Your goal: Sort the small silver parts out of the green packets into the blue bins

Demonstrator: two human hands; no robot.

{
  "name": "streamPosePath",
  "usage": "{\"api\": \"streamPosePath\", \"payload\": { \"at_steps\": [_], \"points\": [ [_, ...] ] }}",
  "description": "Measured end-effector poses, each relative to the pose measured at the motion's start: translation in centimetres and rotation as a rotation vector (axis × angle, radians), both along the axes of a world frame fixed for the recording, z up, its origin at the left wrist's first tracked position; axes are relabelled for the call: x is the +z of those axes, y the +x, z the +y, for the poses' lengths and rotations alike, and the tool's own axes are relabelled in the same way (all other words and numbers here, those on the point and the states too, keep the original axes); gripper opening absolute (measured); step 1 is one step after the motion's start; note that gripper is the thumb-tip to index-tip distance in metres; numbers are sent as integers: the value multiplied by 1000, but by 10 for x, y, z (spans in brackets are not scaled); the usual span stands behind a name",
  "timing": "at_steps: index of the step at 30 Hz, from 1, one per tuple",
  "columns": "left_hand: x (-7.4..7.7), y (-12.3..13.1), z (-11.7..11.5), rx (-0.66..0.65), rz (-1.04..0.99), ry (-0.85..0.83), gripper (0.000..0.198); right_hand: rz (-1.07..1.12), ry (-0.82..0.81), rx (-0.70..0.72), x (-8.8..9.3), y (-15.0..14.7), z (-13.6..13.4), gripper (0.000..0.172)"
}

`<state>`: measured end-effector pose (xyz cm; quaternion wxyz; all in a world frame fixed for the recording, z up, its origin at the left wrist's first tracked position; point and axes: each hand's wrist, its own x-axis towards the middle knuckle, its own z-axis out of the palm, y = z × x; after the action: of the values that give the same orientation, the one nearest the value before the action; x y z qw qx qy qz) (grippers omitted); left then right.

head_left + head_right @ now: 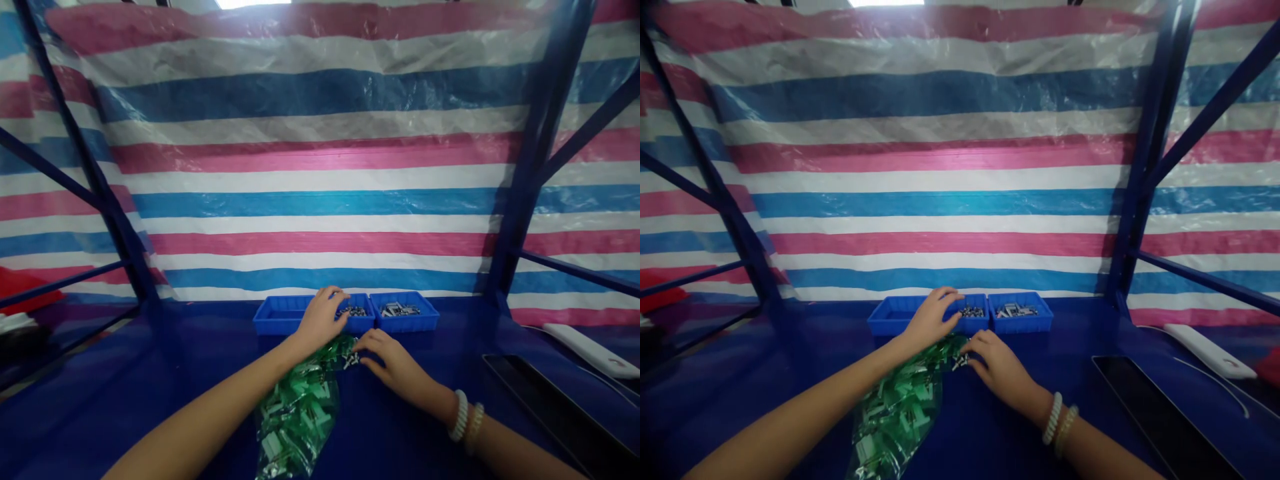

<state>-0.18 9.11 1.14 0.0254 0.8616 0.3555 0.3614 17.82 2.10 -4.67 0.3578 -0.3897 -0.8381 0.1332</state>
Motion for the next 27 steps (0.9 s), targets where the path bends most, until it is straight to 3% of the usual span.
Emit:
{"api": "streamPosePath", "payload": {
  "at_steps": [3,7,11,15,19,23,27],
  "points": [
    [-8,-11,-26,-10,30,25,35,-194,103,42,-1,-7,-3,27],
    [-11,-25,-55,-31,-10,10,32,-432,270,-45,0,-15,-5,23],
    [-8,-30,-68,-35,-121,-54,26,-478,363,-22,2,-16,-7,15],
    [-6,-29,-75,-55,-256,-167,23,-130,214,51,8,-12,-11,11],
    [-11,-23,-83,-133,-423,-500,15,261,-2,-31,20,-10,-19,10],
    [-17,-15,-91,-260,-592,-781,15,448,-142,6,28,-12,-29,10],
    [-15,-12,-97,-314,-733,-811,22,518,-137,30,32,-14,-37,8]
  ]
}}
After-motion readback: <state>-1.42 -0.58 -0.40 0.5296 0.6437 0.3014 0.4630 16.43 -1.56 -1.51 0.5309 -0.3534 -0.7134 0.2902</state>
